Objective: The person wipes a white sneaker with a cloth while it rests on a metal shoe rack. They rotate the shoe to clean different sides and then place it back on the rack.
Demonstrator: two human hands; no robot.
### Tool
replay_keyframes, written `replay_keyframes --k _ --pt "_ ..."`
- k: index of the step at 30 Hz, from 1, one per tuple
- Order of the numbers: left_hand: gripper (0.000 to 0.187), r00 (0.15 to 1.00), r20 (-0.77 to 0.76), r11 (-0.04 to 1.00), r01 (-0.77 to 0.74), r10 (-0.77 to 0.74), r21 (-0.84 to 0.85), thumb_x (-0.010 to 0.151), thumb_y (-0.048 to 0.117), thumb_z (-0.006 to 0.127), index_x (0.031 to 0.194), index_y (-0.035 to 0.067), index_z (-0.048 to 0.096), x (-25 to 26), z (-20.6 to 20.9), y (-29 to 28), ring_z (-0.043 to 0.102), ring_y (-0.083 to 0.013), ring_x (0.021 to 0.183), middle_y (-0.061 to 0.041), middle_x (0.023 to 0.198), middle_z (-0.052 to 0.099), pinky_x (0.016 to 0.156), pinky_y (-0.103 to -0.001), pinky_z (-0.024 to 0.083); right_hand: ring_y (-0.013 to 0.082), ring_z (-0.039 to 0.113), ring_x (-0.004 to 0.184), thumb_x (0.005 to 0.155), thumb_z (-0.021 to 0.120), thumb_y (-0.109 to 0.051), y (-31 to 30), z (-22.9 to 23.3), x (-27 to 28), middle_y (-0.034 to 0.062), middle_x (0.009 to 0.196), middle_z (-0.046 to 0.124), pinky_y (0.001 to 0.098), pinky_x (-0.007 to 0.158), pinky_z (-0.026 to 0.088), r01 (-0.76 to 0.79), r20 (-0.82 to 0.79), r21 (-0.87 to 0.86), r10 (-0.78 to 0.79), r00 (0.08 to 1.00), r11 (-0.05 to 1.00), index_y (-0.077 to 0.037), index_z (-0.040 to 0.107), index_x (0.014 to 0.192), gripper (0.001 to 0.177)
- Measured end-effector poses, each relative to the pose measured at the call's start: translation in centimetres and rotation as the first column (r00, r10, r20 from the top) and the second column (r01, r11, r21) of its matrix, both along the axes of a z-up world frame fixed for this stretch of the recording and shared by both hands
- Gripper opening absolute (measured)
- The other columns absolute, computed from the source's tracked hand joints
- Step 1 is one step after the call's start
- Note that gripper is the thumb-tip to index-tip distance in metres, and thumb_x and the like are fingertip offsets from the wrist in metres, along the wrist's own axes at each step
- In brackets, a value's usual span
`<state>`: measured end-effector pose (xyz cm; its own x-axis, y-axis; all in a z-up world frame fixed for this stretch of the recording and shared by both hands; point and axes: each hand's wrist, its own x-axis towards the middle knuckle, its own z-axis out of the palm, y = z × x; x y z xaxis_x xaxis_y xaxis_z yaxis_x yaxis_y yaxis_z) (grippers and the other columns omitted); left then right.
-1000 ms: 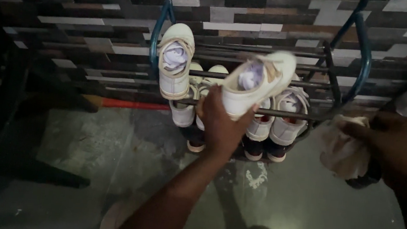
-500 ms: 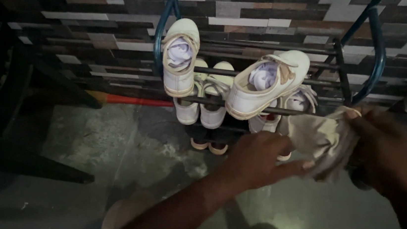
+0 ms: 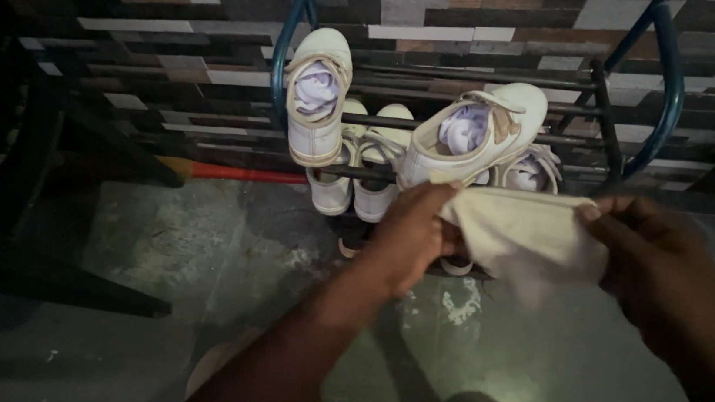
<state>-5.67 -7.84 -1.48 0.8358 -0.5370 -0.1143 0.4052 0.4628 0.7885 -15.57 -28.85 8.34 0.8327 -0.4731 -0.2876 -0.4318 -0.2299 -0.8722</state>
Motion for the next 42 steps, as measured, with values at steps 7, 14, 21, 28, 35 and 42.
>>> replay_keyframes --k 7,14,21,28,35,42 --pt "0.059 0.920 0.074 0.922 0.386 -0.384 -0.023 0.104 0.034 0.071 0.141 -0.004 0.045 -0.8 1.6 1.3 0.069 -0.0297 0.106 -0.023 0.121 0.066 0.093 -0.042 0.060 0.0274 0.069 0.093 0.103 0.058 -0.014 0.3 0.0 0.3 0.0207 0.116 0.068 0.0411 0.078 0.058 0.037 0.153 0.378 -0.102 0.983 0.925 -0.019 0.057 0.142 0.039" --pt "0.072 0.948 0.036 0.907 0.291 -0.316 0.306 0.088 0.026 0.077 0.148 0.004 0.042 -1.6 4.8 2.9 0.064 -0.0219 0.100 -0.014 0.124 0.065 0.079 -0.035 0.056 0.0244 0.057 0.061 0.111 0.050 -0.022 -2.3 -1.0 0.1 0.0188 0.089 0.070 0.0361 0.047 0.040 -0.042 -0.050 0.086 0.046 0.998 0.995 -0.010 0.072 0.133 0.034" --pt "0.068 0.963 0.253 0.836 -0.067 -0.088 0.545 0.087 0.021 0.080 0.141 0.002 0.043 -2.3 6.7 3.2 0.071 -0.0170 0.097 -0.013 0.106 0.073 0.085 -0.030 0.056 0.0207 0.048 0.055 0.110 0.055 -0.023 -2.2 -0.4 0.2 0.0172 0.081 0.063 0.0335 0.045 0.035 -0.058 -0.172 0.008 0.059 0.983 0.998 -0.010 0.071 0.132 0.030" --pt "0.033 0.807 0.577 0.877 -0.181 -0.126 0.445 0.093 0.004 0.075 0.125 -0.001 0.065 -3.1 6.3 3.2 0.061 -0.0089 0.079 -0.003 0.091 0.065 0.070 -0.024 0.053 0.0229 0.052 0.052 0.086 0.079 -0.007 -2.6 0.2 -0.1 0.0191 0.075 0.071 0.0389 0.046 0.038 -0.277 -0.217 -0.184 0.235 0.947 0.943 -0.010 0.070 0.129 0.044" --pt "0.022 0.550 0.819 0.668 -0.550 -0.162 0.501 0.088 0.008 0.078 0.109 0.005 0.077 -3.9 6.7 2.9 0.069 -0.0178 0.079 -0.008 0.090 0.070 0.072 -0.032 0.055 0.0218 0.059 0.048 0.084 0.089 -0.024 -1.5 1.3 0.0 0.0163 0.063 0.068 0.0363 0.048 0.044 -0.417 -0.386 -0.465 0.245 0.889 0.781 -0.012 0.074 0.128 0.047" --pt "0.011 0.485 0.858 0.654 -0.595 -0.171 0.467 0.086 0.006 0.075 0.096 0.004 0.074 -4.1 7.3 3.3 0.069 -0.0288 0.086 -0.014 0.092 0.068 0.076 -0.039 0.055 0.0188 0.064 0.051 0.095 0.072 -0.046 -1.0 1.5 0.5 0.0103 0.061 0.069 0.0322 0.053 0.049 -0.563 -0.520 -0.606 0.255 0.815 0.562 -0.012 0.086 0.100 0.037"
